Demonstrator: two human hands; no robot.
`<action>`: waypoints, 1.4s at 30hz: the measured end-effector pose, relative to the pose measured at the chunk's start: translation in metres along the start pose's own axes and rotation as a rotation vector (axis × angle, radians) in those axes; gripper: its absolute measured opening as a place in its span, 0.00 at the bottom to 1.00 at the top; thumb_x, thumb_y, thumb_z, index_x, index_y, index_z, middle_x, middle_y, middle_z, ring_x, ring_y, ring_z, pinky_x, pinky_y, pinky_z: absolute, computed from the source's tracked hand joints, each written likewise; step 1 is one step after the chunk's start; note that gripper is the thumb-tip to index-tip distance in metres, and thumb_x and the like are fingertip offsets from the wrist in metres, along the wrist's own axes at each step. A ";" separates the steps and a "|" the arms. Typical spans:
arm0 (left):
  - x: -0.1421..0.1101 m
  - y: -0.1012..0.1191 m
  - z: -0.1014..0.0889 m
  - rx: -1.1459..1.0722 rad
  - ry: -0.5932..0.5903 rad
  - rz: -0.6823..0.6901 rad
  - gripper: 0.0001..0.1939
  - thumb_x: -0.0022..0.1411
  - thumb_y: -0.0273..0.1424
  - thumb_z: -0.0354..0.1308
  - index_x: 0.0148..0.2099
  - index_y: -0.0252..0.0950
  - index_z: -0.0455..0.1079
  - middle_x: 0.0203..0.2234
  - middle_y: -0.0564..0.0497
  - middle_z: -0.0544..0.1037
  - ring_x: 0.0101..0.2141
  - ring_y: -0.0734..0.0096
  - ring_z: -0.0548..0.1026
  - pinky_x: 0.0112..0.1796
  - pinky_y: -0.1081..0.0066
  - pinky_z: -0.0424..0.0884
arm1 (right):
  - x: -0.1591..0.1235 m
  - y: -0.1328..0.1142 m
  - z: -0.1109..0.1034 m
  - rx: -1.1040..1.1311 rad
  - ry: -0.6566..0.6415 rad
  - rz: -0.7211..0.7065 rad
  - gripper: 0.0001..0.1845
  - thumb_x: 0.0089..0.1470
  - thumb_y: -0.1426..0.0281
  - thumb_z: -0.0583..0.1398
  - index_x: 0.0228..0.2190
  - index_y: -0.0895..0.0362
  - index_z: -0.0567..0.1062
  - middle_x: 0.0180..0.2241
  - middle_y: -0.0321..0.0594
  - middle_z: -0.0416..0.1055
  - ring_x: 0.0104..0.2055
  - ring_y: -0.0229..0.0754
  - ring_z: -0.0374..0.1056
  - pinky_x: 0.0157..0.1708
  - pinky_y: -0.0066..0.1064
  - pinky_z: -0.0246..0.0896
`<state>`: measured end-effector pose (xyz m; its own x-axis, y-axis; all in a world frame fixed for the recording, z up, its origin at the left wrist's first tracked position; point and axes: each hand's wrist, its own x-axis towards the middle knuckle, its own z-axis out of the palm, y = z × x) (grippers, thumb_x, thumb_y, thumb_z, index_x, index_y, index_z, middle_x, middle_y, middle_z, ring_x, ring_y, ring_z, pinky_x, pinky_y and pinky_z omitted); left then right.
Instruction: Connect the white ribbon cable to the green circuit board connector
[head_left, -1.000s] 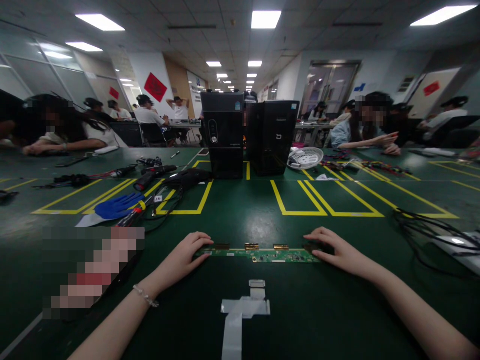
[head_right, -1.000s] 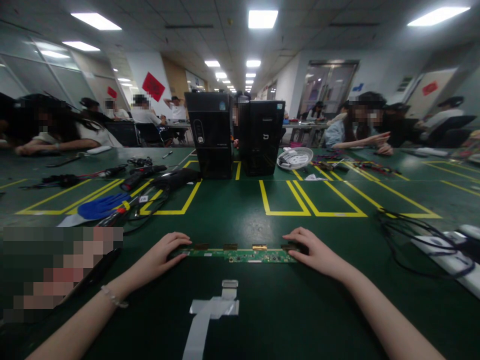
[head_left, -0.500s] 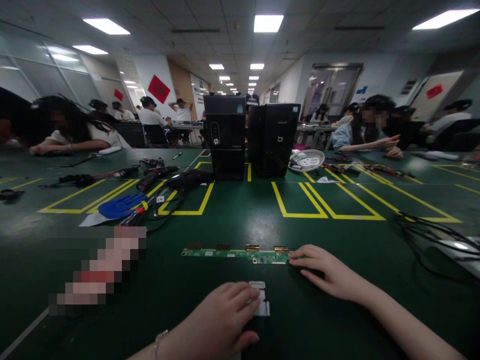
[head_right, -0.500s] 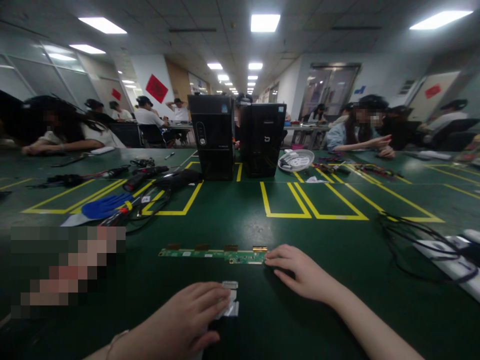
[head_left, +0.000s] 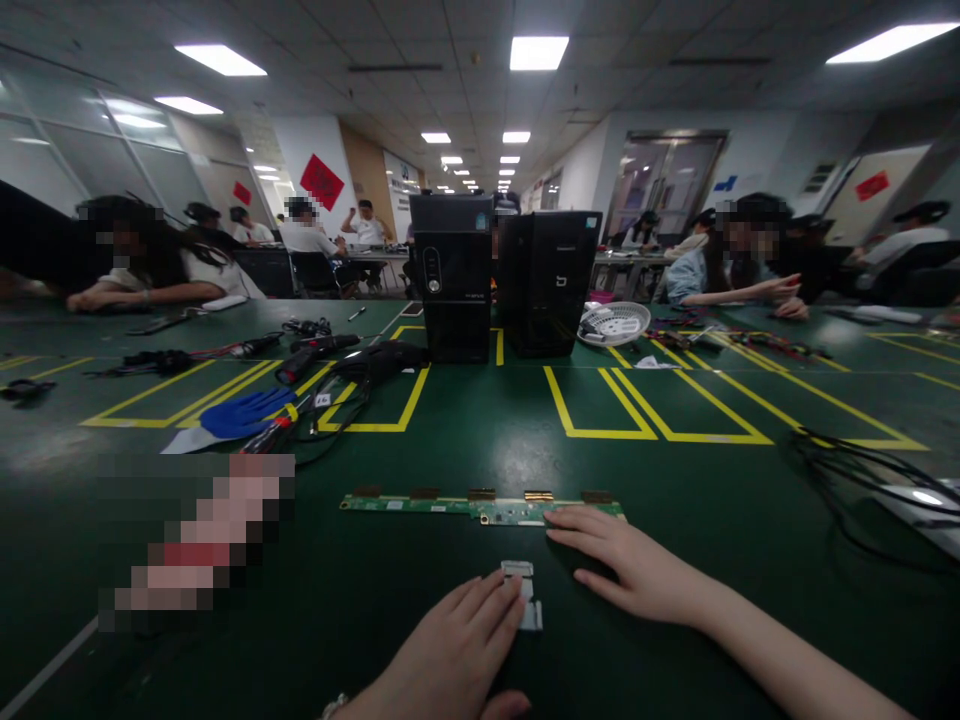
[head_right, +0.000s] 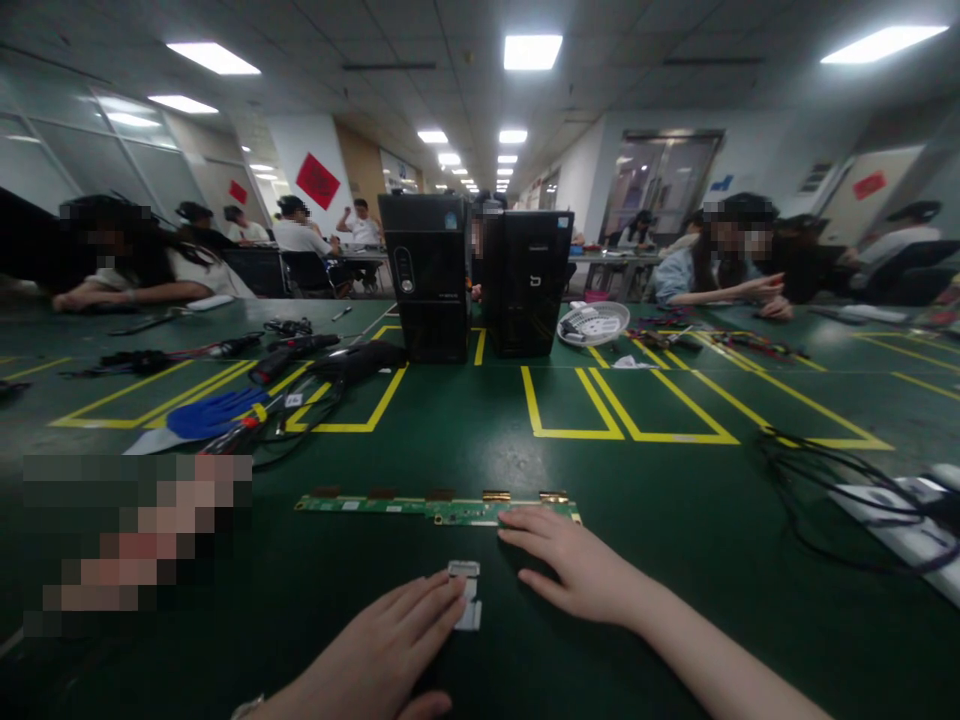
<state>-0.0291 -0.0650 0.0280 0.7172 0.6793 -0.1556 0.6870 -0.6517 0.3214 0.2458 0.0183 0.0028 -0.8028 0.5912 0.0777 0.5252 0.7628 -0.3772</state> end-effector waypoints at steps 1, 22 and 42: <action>0.001 0.000 0.001 -0.010 0.011 0.001 0.32 0.66 0.43 0.50 0.66 0.32 0.53 0.63 0.40 0.56 0.61 0.55 0.56 0.59 0.60 0.55 | 0.003 -0.001 0.002 -0.005 0.000 -0.007 0.23 0.63 0.65 0.54 0.59 0.50 0.60 0.61 0.39 0.51 0.63 0.45 0.46 0.62 0.43 0.45; 0.040 0.003 0.017 0.037 0.121 -0.021 0.33 0.67 0.46 0.44 0.63 0.25 0.58 0.60 0.35 0.62 0.59 0.50 0.60 0.57 0.56 0.58 | 0.000 0.007 0.011 -0.175 0.088 0.126 0.25 0.63 0.53 0.52 0.59 0.45 0.60 0.61 0.42 0.46 0.63 0.54 0.41 0.59 0.53 0.45; 0.039 -0.010 0.025 -0.039 0.151 -0.038 0.41 0.65 0.53 0.40 0.66 0.25 0.50 0.64 0.36 0.53 0.62 0.53 0.53 0.60 0.59 0.52 | 0.002 0.010 0.014 -0.115 0.069 0.124 0.25 0.63 0.54 0.52 0.59 0.46 0.60 0.61 0.41 0.46 0.64 0.54 0.38 0.60 0.54 0.43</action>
<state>-0.0049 -0.0400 -0.0050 0.6633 0.7478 -0.0274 0.7058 -0.6131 0.3549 0.2453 0.0234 -0.0133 -0.7107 0.6961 0.1017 0.6509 0.7055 -0.2804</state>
